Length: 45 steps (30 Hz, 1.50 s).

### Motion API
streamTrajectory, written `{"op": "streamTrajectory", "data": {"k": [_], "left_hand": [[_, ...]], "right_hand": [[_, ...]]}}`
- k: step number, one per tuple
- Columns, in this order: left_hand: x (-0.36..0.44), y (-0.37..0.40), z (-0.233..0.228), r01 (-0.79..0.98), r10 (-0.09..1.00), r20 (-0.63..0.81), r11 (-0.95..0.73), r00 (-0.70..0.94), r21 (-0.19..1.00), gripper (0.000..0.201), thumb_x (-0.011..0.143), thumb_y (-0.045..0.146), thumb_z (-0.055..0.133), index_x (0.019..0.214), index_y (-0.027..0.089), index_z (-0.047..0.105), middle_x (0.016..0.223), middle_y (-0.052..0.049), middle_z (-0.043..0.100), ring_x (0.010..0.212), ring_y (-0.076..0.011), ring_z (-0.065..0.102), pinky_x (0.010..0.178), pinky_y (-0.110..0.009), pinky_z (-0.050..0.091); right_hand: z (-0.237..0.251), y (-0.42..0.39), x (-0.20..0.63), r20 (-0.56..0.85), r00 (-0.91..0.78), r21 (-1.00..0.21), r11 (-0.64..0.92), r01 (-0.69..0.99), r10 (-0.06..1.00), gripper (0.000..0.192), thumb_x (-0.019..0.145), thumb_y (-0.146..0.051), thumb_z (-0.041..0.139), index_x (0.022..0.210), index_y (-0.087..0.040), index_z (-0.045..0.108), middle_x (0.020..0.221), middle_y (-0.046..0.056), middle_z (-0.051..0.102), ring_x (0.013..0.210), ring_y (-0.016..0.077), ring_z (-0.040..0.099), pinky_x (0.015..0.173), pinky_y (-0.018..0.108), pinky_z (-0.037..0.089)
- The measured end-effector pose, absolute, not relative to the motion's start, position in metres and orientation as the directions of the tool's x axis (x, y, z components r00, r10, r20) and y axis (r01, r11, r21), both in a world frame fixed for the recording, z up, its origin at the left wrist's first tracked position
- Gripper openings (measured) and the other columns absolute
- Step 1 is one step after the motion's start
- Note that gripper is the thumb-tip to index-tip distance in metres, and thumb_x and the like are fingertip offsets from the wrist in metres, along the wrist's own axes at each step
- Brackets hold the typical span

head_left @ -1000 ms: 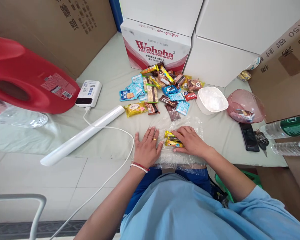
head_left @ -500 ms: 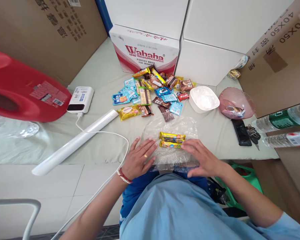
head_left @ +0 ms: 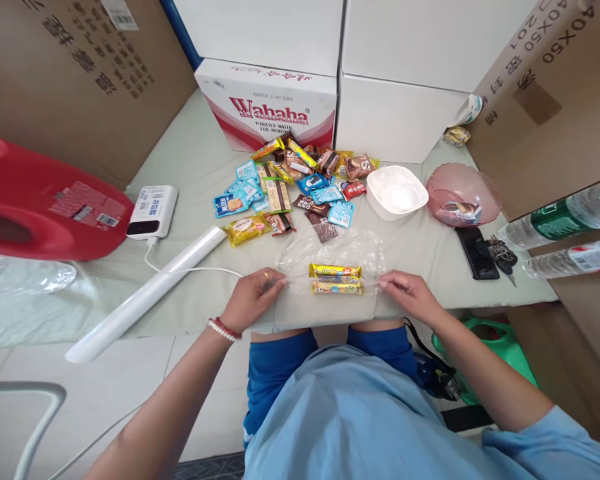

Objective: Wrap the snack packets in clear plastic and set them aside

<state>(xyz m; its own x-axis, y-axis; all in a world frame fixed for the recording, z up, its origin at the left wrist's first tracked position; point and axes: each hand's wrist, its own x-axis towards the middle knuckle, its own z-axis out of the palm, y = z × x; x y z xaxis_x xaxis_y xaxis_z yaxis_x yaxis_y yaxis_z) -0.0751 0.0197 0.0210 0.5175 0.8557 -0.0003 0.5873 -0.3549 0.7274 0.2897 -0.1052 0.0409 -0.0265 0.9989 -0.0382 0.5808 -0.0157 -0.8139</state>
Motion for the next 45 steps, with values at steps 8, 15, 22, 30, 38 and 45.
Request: {"op": "streamTrajectory", "data": {"k": [8,15,22,30,38,45], "left_hand": [[-0.036,0.053,0.008,0.769,0.983,-0.022,-0.126,0.180,0.627,0.026,0.087,0.047,0.059,0.079,0.022,0.059,0.078,-0.002,0.067,0.073,-0.0197,0.061,0.072,-0.032,0.048],[-0.043,0.046,0.003,0.838,0.960,0.219,-0.261,0.174,0.479,0.039,0.083,0.034,0.065,0.118,0.016,0.066,0.110,-0.013,0.061,0.104,-0.0314,0.059,0.095,-0.046,0.051],[-0.011,0.008,0.032,0.819,0.817,0.397,-0.528,0.418,0.225,0.032,0.095,0.017,0.049,0.113,0.025,0.074,0.108,-0.012,0.064,0.101,-0.0302,0.055,0.088,-0.046,0.042],[0.025,-0.011,0.023,0.717,0.737,0.062,-0.670,0.673,0.190,0.041,0.099,0.018,0.046,0.128,0.033,0.071,0.100,-0.011,0.062,0.099,-0.0300,0.054,0.079,-0.044,0.039],[0.006,-0.008,0.009,0.679,0.749,0.105,-0.642,0.654,0.356,0.025,0.091,0.013,0.053,0.093,0.022,0.076,0.099,-0.010,0.067,0.096,-0.0264,0.060,0.083,-0.043,0.044],[-0.022,-0.010,-0.005,0.414,0.924,0.300,-0.376,0.239,0.829,0.026,0.080,0.010,0.049,0.072,0.022,0.070,0.082,-0.001,0.066,0.079,-0.0166,0.063,0.077,-0.032,0.049]], "right_hand": [[0.020,-0.053,0.305,-0.156,0.074,-0.510,-0.144,0.848,0.985,0.025,0.093,-0.039,0.057,0.083,-0.020,0.068,0.078,0.002,0.068,0.072,0.0182,0.060,0.066,0.027,0.041],[0.038,-0.023,0.300,-0.086,-0.018,-0.292,-0.008,0.956,0.996,0.037,0.087,-0.020,0.061,0.123,-0.017,0.067,0.116,0.014,0.067,0.105,0.0298,0.059,0.094,0.039,0.046],[0.041,0.052,0.257,-0.095,-0.076,-0.331,0.040,0.943,0.993,0.069,0.090,-0.047,0.071,0.147,-0.012,0.053,0.122,0.018,0.069,0.119,0.0339,0.056,0.094,0.038,0.045],[0.064,0.046,0.241,-0.126,-0.298,-0.496,0.200,0.845,0.946,0.023,0.097,-0.027,0.059,0.106,-0.016,0.077,0.089,0.004,0.073,0.080,0.0163,0.061,0.071,0.024,0.037],[0.053,-0.041,0.220,-0.228,-0.498,-0.147,0.476,0.867,0.837,0.050,0.106,-0.023,0.045,0.155,-0.034,0.050,0.108,0.008,0.069,0.086,0.0206,0.060,0.065,0.028,0.033],[0.042,-0.050,0.203,-0.187,-0.574,-0.069,0.572,0.817,0.797,0.058,0.104,-0.016,0.045,0.155,-0.041,0.047,0.115,0.008,0.066,0.101,0.0252,0.059,0.082,0.033,0.042]]}}
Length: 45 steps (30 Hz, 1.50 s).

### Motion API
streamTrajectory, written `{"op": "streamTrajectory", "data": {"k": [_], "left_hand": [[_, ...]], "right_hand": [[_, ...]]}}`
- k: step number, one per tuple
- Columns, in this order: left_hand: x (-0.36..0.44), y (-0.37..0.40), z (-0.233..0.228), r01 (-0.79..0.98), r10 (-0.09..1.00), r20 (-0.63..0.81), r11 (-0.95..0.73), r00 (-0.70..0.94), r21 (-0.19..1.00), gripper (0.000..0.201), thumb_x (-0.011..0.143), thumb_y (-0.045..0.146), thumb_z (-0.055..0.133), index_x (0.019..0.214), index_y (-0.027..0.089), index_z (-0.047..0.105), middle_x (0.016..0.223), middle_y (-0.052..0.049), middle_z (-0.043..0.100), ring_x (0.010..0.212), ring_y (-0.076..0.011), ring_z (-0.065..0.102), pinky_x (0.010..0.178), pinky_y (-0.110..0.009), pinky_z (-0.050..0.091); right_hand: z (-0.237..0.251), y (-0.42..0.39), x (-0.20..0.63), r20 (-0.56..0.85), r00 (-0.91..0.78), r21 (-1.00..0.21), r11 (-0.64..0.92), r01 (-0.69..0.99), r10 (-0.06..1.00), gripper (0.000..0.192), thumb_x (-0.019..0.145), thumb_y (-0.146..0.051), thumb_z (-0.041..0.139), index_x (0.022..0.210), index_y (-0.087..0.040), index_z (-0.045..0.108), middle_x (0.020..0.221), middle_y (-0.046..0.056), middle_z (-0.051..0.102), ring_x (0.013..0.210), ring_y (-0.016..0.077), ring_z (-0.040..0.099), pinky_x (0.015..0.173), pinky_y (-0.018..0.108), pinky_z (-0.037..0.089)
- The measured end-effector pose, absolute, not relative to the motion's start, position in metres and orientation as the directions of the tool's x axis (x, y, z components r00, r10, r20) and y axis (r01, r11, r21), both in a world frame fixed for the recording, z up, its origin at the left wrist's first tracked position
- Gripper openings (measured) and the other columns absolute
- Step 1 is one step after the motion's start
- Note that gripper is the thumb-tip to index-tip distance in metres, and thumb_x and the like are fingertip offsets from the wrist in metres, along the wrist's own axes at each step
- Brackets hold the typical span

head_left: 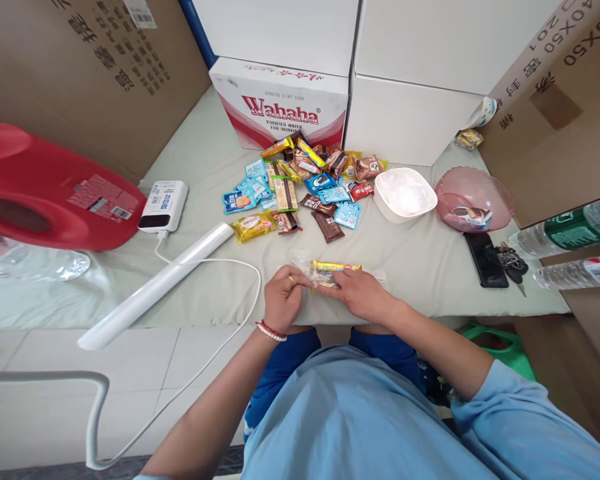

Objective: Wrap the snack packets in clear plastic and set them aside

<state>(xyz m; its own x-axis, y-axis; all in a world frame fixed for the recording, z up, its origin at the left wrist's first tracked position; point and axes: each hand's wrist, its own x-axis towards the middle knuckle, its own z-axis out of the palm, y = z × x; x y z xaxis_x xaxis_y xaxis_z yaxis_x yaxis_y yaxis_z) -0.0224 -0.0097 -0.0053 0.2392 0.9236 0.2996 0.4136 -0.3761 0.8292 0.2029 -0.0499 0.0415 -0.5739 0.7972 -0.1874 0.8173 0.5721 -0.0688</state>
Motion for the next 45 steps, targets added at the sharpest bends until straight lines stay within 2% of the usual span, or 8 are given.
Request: {"op": "streamTrajectory", "data": {"k": [5,8,13,22,26,31,37,45], "left_hand": [[-0.006,0.019,0.020,0.520,0.930,0.330,-0.203,-0.164,0.830,0.019,0.092,0.029,0.054,0.087,0.021,0.070,0.093,-0.006,0.064,0.095,-0.0223,0.062,0.092,-0.040,0.051],[0.006,0.039,0.036,0.683,0.947,0.290,-0.304,0.139,0.664,0.024,0.093,0.041,0.060,0.100,0.023,0.075,0.119,-0.010,0.066,0.129,-0.0312,0.054,0.119,-0.058,0.031],[-0.014,0.038,0.041,0.657,0.809,0.086,-0.529,0.581,0.537,0.021,0.086,0.040,0.069,0.073,0.024,0.071,0.117,-0.005,0.070,0.147,-0.0353,0.041,0.126,-0.067,0.009],[-0.065,0.013,0.006,0.834,0.926,0.041,-0.356,0.374,0.422,0.050,0.099,0.048,0.045,0.058,0.022,0.057,0.081,-0.011,0.069,0.103,-0.0317,0.065,0.097,-0.052,0.049],[-0.048,0.010,0.002,0.874,0.968,0.136,-0.251,0.213,0.417,0.040,0.085,0.054,0.067,0.101,0.017,0.070,0.127,-0.019,0.063,0.127,-0.0384,0.055,0.107,-0.057,0.045],[-0.046,0.006,0.010,0.812,0.954,0.156,-0.299,0.255,0.502,0.019,0.078,0.035,0.074,0.090,0.021,0.071,0.136,-0.015,0.059,0.146,-0.0411,0.039,0.120,-0.061,0.032],[-0.012,-0.007,0.036,0.592,0.944,0.043,-0.241,0.328,0.769,0.007,0.085,0.026,0.062,0.080,0.022,0.060,0.080,0.000,0.062,0.073,-0.0168,0.061,0.074,-0.031,0.053],[0.046,-0.029,0.024,0.712,0.843,0.034,-0.475,0.537,0.517,0.025,0.100,0.021,0.045,0.107,0.019,0.068,0.108,-0.010,0.064,0.097,-0.0231,0.065,0.085,-0.037,0.054]], "right_hand": [[0.045,-0.050,0.196,-0.161,-0.576,-0.053,0.576,0.816,0.801,0.056,0.102,-0.015,0.047,0.152,-0.038,0.052,0.114,0.011,0.065,0.101,0.0279,0.058,0.082,0.037,0.044],[0.044,-0.053,0.195,-0.147,-0.569,-0.066,0.566,0.822,0.809,0.055,0.102,-0.015,0.047,0.151,-0.038,0.053,0.114,0.010,0.065,0.103,0.0280,0.058,0.085,0.037,0.044],[0.037,-0.053,0.197,-0.130,-0.561,-0.091,0.554,0.828,0.817,0.056,0.103,-0.015,0.047,0.153,-0.040,0.052,0.114,0.009,0.064,0.102,0.0261,0.057,0.089,0.036,0.043],[0.030,-0.050,0.205,-0.109,-0.516,-0.246,0.480,0.842,0.850,0.048,0.105,-0.018,0.048,0.144,-0.040,0.062,0.102,0.007,0.060,0.090,0.0215,0.052,0.082,0.031,0.040],[0.030,-0.060,0.212,0.016,-0.538,-0.450,0.487,0.749,0.843,0.040,0.103,-0.029,0.057,0.142,-0.030,0.065,0.110,0.010,0.059,0.101,0.0240,0.053,0.091,0.037,0.045],[0.032,-0.073,0.217,0.089,-0.473,-0.606,0.425,0.672,0.876,0.039,0.105,-0.035,0.054,0.139,-0.021,0.066,0.117,0.012,0.062,0.111,0.0253,0.054,0.102,0.043,0.045],[0.028,-0.071,0.211,0.078,-0.452,-0.585,0.407,0.701,0.889,0.036,0.105,-0.032,0.053,0.136,-0.019,0.067,0.114,0.012,0.064,0.108,0.0256,0.054,0.100,0.045,0.045],[0.032,-0.078,0.229,0.078,-0.453,-0.671,0.383,0.635,0.888,0.027,0.105,-0.031,0.050,0.103,-0.020,0.074,0.099,0.008,0.069,0.096,0.0222,0.057,0.095,0.039,0.046]]}}
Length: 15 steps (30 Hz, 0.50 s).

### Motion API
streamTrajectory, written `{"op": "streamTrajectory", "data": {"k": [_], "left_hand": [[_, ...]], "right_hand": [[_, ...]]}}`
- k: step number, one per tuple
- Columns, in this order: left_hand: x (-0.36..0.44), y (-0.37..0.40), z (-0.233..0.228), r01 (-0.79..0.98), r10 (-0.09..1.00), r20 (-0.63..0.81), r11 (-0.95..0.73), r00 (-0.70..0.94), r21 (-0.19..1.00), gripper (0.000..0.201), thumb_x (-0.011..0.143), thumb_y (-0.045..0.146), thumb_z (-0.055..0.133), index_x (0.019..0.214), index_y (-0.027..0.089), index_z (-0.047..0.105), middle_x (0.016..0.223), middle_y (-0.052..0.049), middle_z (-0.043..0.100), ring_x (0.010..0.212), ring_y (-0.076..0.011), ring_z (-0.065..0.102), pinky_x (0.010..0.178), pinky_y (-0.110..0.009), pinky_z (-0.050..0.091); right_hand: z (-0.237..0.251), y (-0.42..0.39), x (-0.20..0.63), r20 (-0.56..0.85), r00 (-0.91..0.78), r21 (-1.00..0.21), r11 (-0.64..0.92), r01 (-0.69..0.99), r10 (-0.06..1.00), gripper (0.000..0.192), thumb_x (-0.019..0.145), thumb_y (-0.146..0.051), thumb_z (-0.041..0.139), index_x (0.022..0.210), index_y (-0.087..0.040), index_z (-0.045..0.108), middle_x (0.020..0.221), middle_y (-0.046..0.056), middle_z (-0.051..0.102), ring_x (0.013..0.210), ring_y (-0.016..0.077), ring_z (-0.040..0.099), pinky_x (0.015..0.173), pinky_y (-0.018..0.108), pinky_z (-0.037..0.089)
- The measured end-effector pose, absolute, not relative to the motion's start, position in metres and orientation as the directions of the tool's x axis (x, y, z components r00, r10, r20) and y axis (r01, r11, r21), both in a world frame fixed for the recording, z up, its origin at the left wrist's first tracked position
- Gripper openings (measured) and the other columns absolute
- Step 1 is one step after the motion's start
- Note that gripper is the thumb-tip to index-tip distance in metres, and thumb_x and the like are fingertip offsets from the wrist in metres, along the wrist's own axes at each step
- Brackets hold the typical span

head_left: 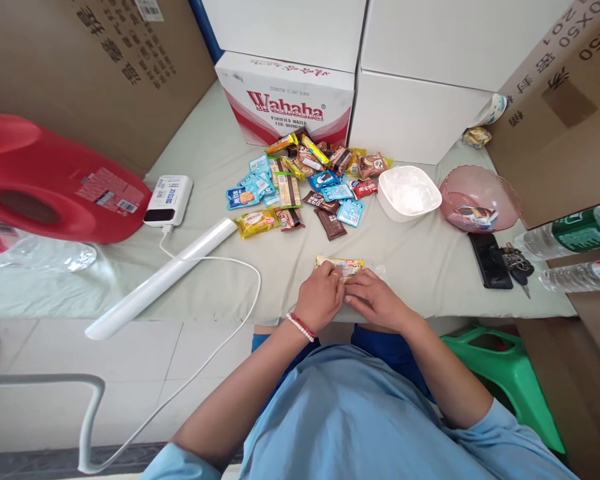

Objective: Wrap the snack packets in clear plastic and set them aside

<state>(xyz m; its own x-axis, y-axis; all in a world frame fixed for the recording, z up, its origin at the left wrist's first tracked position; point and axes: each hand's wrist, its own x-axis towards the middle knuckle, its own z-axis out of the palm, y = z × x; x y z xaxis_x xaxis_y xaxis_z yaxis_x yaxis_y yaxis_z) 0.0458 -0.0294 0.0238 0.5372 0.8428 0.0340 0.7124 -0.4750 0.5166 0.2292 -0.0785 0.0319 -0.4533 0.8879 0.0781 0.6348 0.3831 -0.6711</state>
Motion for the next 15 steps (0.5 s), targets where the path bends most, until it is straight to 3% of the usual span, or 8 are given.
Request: {"op": "streamTrajectory", "data": {"k": [3,6,8,11,13,15], "left_hand": [[0.043,-0.036,0.020,0.710,0.804,0.063,-0.556,0.591,0.434,0.026,0.098,0.017,0.046,0.115,0.018,0.065,0.114,-0.011,0.063,0.107,-0.0250,0.062,0.091,-0.038,0.054],[0.044,-0.041,0.016,0.714,0.776,0.092,-0.614,0.624,0.336,0.029,0.094,0.014,0.050,0.120,0.014,0.064,0.116,-0.014,0.062,0.105,-0.0284,0.059,0.093,-0.043,0.053],[0.047,-0.044,0.014,0.717,0.761,0.110,-0.642,0.639,0.271,0.032,0.093,0.012,0.052,0.123,0.010,0.063,0.115,-0.017,0.062,0.103,-0.0307,0.057,0.090,-0.045,0.053],[0.049,-0.047,0.012,0.722,0.751,0.116,-0.658,0.650,0.217,0.035,0.094,0.011,0.051,0.127,0.006,0.062,0.114,-0.018,0.063,0.102,-0.0314,0.057,0.086,-0.045,0.052],[0.049,-0.047,0.012,0.722,0.750,0.108,-0.659,0.653,0.211,0.034,0.095,0.011,0.050,0.126,0.007,0.062,0.113,-0.017,0.063,0.100,-0.0306,0.057,0.084,-0.044,0.052],[0.050,-0.048,0.013,0.721,0.748,0.097,-0.660,0.656,0.211,0.031,0.096,0.011,0.048,0.123,0.010,0.064,0.111,-0.017,0.064,0.100,-0.0299,0.058,0.080,-0.043,0.051]], "right_hand": [[0.023,-0.086,0.249,0.097,-0.111,-0.677,0.147,0.721,0.989,0.038,0.106,-0.043,0.047,0.087,-0.021,0.071,0.078,0.005,0.064,0.081,0.0218,0.057,0.085,0.037,0.048],[0.006,-0.086,0.261,0.207,0.251,-0.566,-0.094,0.819,0.945,0.041,0.098,-0.054,0.059,0.112,-0.017,0.070,0.105,0.014,0.068,0.104,0.0300,0.056,0.097,0.047,0.046],[-0.003,-0.084,0.263,0.220,0.263,-0.504,-0.122,0.855,0.939,0.045,0.093,-0.053,0.065,0.118,-0.016,0.068,0.124,0.018,0.063,0.120,0.0351,0.049,0.106,0.054,0.041],[-0.003,-0.083,0.262,0.181,0.185,-0.517,-0.066,0.853,0.966,0.024,0.095,-0.041,0.061,0.100,-0.019,0.070,0.126,0.017,0.061,0.129,0.0348,0.045,0.110,0.053,0.040],[0.005,-0.082,0.261,0.161,0.184,-0.578,-0.059,0.814,0.970,0.020,0.097,-0.036,0.057,0.095,-0.020,0.067,0.123,0.016,0.062,0.122,0.0306,0.053,0.104,0.046,0.046],[0.018,-0.079,0.256,0.091,0.213,-0.627,-0.110,0.771,0.973,0.020,0.098,-0.038,0.054,0.096,-0.021,0.064,0.109,0.012,0.066,0.100,0.0251,0.063,0.089,0.037,0.051]]}}
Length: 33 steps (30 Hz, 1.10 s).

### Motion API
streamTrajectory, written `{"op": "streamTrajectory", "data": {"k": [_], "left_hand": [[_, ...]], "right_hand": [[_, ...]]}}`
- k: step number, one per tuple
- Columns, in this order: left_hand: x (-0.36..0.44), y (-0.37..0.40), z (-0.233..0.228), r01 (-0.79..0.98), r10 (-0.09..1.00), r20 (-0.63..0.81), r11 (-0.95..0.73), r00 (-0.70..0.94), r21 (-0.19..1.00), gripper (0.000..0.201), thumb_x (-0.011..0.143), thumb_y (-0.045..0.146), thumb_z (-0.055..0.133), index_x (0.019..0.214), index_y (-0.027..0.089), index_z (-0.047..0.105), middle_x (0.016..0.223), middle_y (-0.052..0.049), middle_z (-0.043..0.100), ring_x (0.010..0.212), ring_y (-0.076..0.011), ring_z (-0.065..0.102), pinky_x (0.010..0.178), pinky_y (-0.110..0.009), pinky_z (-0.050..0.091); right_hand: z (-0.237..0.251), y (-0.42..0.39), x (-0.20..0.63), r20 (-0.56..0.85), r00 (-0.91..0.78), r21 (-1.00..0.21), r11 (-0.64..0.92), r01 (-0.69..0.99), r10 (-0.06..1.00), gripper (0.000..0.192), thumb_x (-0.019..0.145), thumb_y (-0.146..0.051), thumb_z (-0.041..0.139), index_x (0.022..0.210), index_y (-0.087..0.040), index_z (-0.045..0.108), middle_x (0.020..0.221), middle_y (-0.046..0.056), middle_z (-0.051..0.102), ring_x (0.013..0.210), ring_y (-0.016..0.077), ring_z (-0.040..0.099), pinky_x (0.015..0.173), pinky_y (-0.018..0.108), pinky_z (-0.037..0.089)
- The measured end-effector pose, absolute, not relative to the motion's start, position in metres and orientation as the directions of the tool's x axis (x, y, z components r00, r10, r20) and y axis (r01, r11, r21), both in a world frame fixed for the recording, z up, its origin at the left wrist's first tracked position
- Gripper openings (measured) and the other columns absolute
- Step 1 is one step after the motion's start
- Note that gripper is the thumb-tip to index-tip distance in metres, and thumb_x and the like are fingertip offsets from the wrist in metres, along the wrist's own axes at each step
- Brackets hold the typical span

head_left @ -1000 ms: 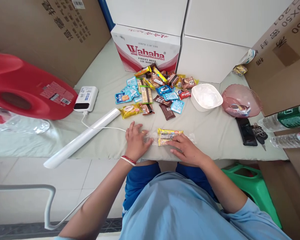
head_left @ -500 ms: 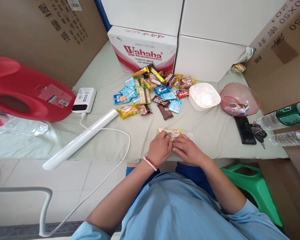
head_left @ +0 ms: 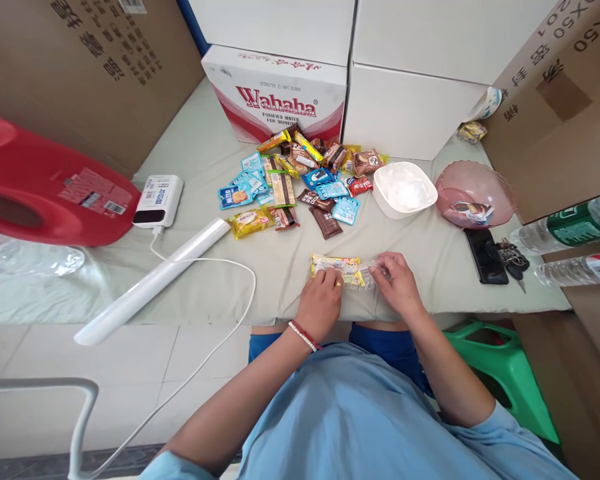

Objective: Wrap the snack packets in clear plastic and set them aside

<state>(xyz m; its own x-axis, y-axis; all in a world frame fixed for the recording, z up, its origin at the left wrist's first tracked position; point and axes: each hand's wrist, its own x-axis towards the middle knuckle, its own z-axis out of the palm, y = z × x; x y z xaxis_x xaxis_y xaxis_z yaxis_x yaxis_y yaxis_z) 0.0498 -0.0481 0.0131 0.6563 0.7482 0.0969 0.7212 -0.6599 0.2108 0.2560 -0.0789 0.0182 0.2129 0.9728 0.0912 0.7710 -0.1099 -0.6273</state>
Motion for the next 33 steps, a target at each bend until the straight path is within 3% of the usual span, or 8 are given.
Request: {"op": "streamTrajectory", "data": {"k": [6,11,15,20,23,26,29,33], "left_hand": [[0.058,-0.048,0.014,0.722,0.740,0.059,-0.668,0.670,0.182,0.033,0.099,0.012,0.044,0.123,0.008,0.066,0.110,-0.017,0.067,0.105,-0.0312,0.061,0.085,-0.046,0.053],[0.035,-0.035,0.011,0.643,0.751,0.134,-0.632,0.647,0.434,0.038,0.093,0.014,0.051,0.128,0.013,0.065,0.127,-0.017,0.066,0.114,-0.0289,0.063,0.099,-0.045,0.052],[0.018,-0.016,0.009,0.758,0.942,0.155,-0.332,0.298,0.561,0.032,0.097,0.033,0.056,0.122,0.016,0.066,0.120,-0.016,0.065,0.113,-0.0309,0.062,0.097,-0.047,0.052],[0.032,-0.002,0.003,0.824,0.976,0.095,-0.216,0.196,0.523,0.027,0.085,0.033,0.071,0.106,0.016,0.065,0.110,-0.014,0.062,0.108,-0.0326,0.060,0.094,-0.048,0.050],[0.039,-0.008,0.008,0.728,0.975,0.122,-0.218,0.183,0.650,0.027,0.084,0.025,0.068,0.109,0.019,0.059,0.104,-0.009,0.063,0.098,-0.0270,0.062,0.087,-0.042,0.051],[0.045,-0.028,0.017,0.621,0.923,0.264,-0.385,0.281,0.683,0.019,0.090,0.017,0.058,0.108,0.021,0.057,0.100,-0.007,0.064,0.092,-0.0225,0.062,0.080,-0.036,0.051],[0.056,-0.053,0.023,0.528,0.734,0.471,-0.679,0.490,0.510,0.017,0.097,0.013,0.048,0.101,0.022,0.061,0.100,-0.008,0.067,0.102,-0.0228,0.063,0.086,-0.037,0.049],[0.073,-0.071,0.019,0.364,0.475,0.498,-0.879,0.726,0.307,0.016,0.101,0.015,0.049,0.104,0.021,0.064,0.099,-0.008,0.070,0.107,-0.0240,0.064,0.089,-0.040,0.049]], "right_hand": [[0.045,-0.046,0.209,-0.099,0.064,-0.490,-0.105,0.865,0.993,0.015,0.102,-0.028,0.048,0.100,-0.022,0.061,0.088,0.004,0.072,0.080,0.0208,0.066,0.071,0.029,0.041],[0.042,-0.028,0.184,-0.228,-0.071,-0.334,-0.010,0.942,0.971,0.021,0.107,-0.022,0.038,0.107,-0.019,0.059,0.100,0.009,0.073,0.089,0.0220,0.067,0.071,0.029,0.039],[0.038,-0.035,0.180,-0.228,-0.102,-0.258,0.041,0.965,0.968,0.020,0.106,-0.019,0.038,0.115,-0.017,0.056,0.111,0.012,0.068,0.093,0.0232,0.065,0.072,0.030,0.042],[0.033,-0.042,0.180,-0.166,-0.036,-0.375,-0.029,0.926,0.985,0.020,0.104,-0.018,0.038,0.110,-0.018,0.056,0.109,0.012,0.068,0.093,0.0244,0.065,0.077,0.032,0.047],[0.028,-0.053,0.185,-0.085,0.061,-0.664,-0.102,0.740,0.995,0.018,0.102,-0.023,0.039,0.106,-0.020,0.057,0.095,0.008,0.070,0.090,0.0230,0.067,0.081,0.033,0.050],[0.028,-0.072,0.194,-0.142,0.173,-0.936,-0.189,0.296,0.975,0.022,0.102,-0.042,0.045,0.105,-0.024,0.057,0.086,0.003,0.069,0.079,0.0209,0.068,0.076,0.034,0.055],[0.032,-0.090,0.202,-0.232,0.228,-0.969,-0.206,-0.135,0.945,0.041,0.097,-0.063,0.048,0.102,-0.023,0.059,0.093,0.005,0.071,0.085,0.0209,0.068,0.079,0.035,0.057],[0.031,-0.108,0.210,-0.382,0.189,-0.886,-0.301,-0.353,0.905,0.046,0.082,-0.063,0.074,0.099,-0.022,0.061,0.088,0.002,0.070,0.078,0.0178,0.065,0.073,0.030,0.055]]}}
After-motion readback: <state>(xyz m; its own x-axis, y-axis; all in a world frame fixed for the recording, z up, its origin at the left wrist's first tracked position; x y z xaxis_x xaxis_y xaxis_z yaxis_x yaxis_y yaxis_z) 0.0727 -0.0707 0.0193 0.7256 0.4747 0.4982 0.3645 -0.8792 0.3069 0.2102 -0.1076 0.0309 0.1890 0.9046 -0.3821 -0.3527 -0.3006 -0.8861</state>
